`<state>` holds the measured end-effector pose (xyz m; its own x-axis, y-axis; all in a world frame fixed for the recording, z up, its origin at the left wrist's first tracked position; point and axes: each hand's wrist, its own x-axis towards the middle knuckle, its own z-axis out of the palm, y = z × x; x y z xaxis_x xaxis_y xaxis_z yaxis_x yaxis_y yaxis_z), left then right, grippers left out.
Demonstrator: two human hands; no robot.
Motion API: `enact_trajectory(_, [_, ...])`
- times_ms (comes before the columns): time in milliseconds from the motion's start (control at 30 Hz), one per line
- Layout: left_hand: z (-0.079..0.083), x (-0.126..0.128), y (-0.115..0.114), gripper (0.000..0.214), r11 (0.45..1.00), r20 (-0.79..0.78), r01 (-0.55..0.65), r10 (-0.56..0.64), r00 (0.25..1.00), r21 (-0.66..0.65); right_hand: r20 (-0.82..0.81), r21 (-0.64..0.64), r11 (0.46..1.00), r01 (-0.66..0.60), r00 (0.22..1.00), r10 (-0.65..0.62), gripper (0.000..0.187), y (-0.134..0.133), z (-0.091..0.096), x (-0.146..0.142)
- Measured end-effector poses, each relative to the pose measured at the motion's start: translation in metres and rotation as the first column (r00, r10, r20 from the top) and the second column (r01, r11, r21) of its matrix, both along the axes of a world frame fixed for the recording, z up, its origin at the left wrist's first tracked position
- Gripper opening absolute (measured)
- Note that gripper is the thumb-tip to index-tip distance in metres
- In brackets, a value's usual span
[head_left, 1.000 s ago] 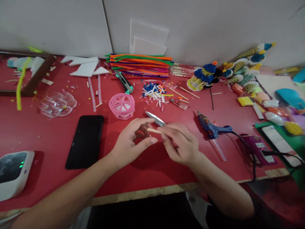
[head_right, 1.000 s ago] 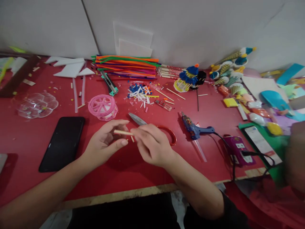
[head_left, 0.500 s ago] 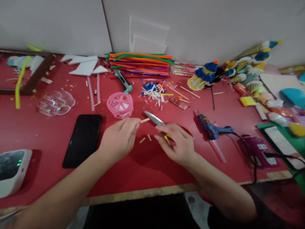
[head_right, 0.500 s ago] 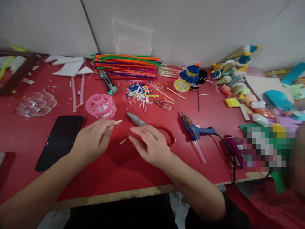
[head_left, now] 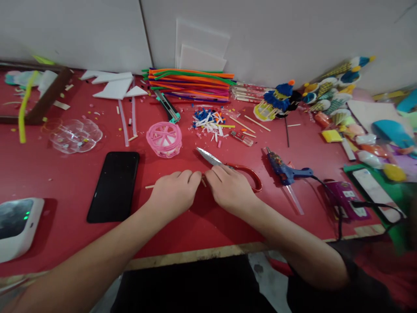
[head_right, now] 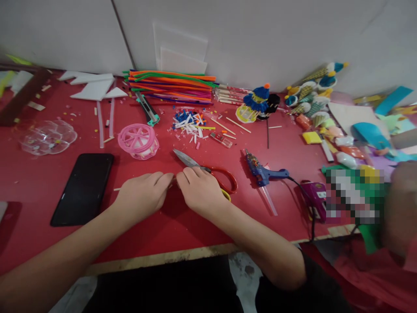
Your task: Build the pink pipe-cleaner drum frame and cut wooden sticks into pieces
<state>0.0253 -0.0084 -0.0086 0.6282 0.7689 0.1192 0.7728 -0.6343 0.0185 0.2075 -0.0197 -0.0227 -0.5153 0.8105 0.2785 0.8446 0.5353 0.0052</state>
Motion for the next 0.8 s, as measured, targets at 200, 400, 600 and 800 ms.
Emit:
enact_trajectory(200, [0.003, 0.002, 0.001, 0.021, 0.991, -0.015, -0.131, 0.131, 0.991, -0.013, 0.088, 0.029, 0.995, -0.098, 0.992, 0.095, 0.026, 0.014, 0.009, 0.0])
enact_trajectory(400, [0.004, -0.005, 0.012, 0.022, 0.998, -0.026, -0.065, 0.064, 0.998, -0.014, 0.161, -0.031, 0.992, -0.119, 0.979, 0.123, 0.025, 0.03, 0.015, -0.004])
enact_trajectory(600, [0.009, -0.004, 0.009, 0.022, 0.988, -0.031, -0.147, 0.145, 0.989, -0.044, 0.237, -0.094, 0.984, -0.149, 0.957, 0.168, 0.021, 0.035, 0.018, -0.008])
enact_trajectory(800, [0.013, -0.003, 0.006, 0.022, 0.983, -0.077, -0.161, 0.155, 0.985, -0.09, 0.302, -0.172, 0.969, -0.177, 0.927, 0.223, 0.022, 0.039, 0.025, -0.008])
